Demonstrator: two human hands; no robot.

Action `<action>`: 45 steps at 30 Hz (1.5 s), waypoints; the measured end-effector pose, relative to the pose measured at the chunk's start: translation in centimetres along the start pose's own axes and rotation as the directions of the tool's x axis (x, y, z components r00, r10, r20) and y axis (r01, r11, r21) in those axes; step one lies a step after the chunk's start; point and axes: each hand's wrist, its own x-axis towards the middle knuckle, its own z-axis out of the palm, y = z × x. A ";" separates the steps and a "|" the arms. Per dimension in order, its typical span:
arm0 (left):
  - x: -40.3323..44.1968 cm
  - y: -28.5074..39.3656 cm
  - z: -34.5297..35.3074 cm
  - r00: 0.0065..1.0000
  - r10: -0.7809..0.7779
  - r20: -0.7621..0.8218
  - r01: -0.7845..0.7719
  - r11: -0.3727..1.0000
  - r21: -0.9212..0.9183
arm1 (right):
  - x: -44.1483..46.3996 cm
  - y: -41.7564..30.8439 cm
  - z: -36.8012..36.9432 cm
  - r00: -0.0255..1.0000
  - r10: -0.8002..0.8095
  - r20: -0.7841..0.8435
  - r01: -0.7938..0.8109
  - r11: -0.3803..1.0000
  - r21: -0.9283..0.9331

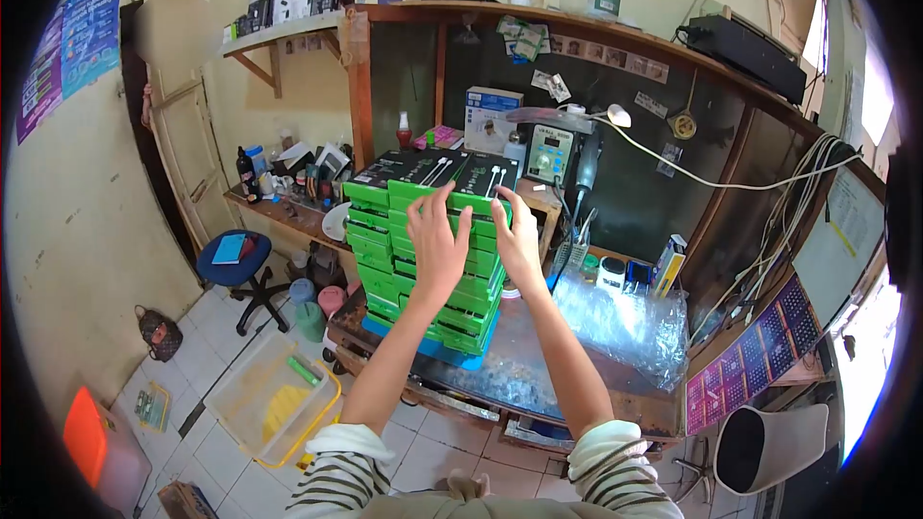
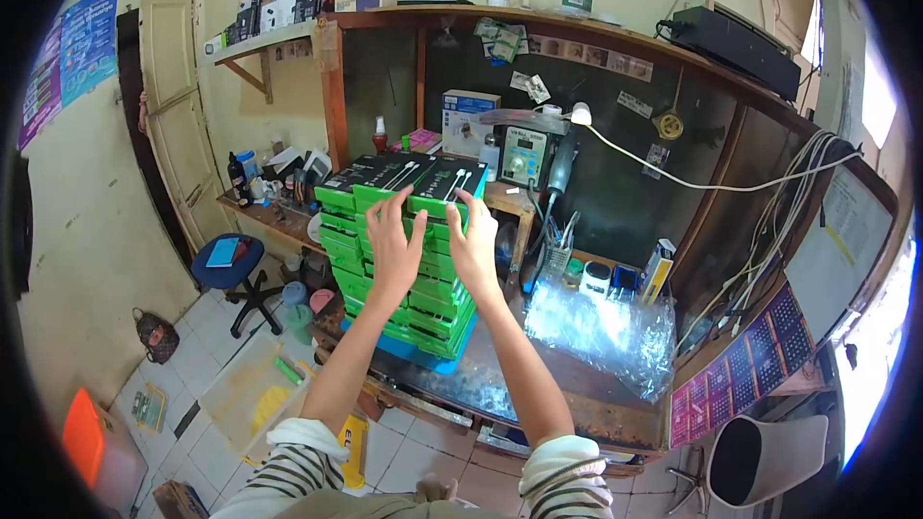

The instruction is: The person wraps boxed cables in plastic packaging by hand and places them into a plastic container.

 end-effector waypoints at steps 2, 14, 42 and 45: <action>0.0 -0.1 0.2 1.000 -0.002 0.005 0.002 0.994 -0.113 | -0.1 -0.2 0.0 0.999 0.022 -0.048 -0.024 0.999 -0.048; -2.5 7.1 -0.3 1.000 0.020 -0.012 -0.023 0.815 -0.579 | -4.5 -2.1 -5.1 0.916 0.115 -0.385 0.076 0.891 0.447; -23.3 9.3 18.6 0.764 0.149 0.627 0.214 0.859 -0.465 | -22.9 23.1 -22.3 0.885 0.338 -0.319 -0.458 0.751 -0.476; -24.1 9.6 24.9 0.702 0.258 0.663 0.120 0.875 -0.468 | -22.1 26.4 -23.1 0.927 0.270 -0.259 -0.372 0.594 -0.713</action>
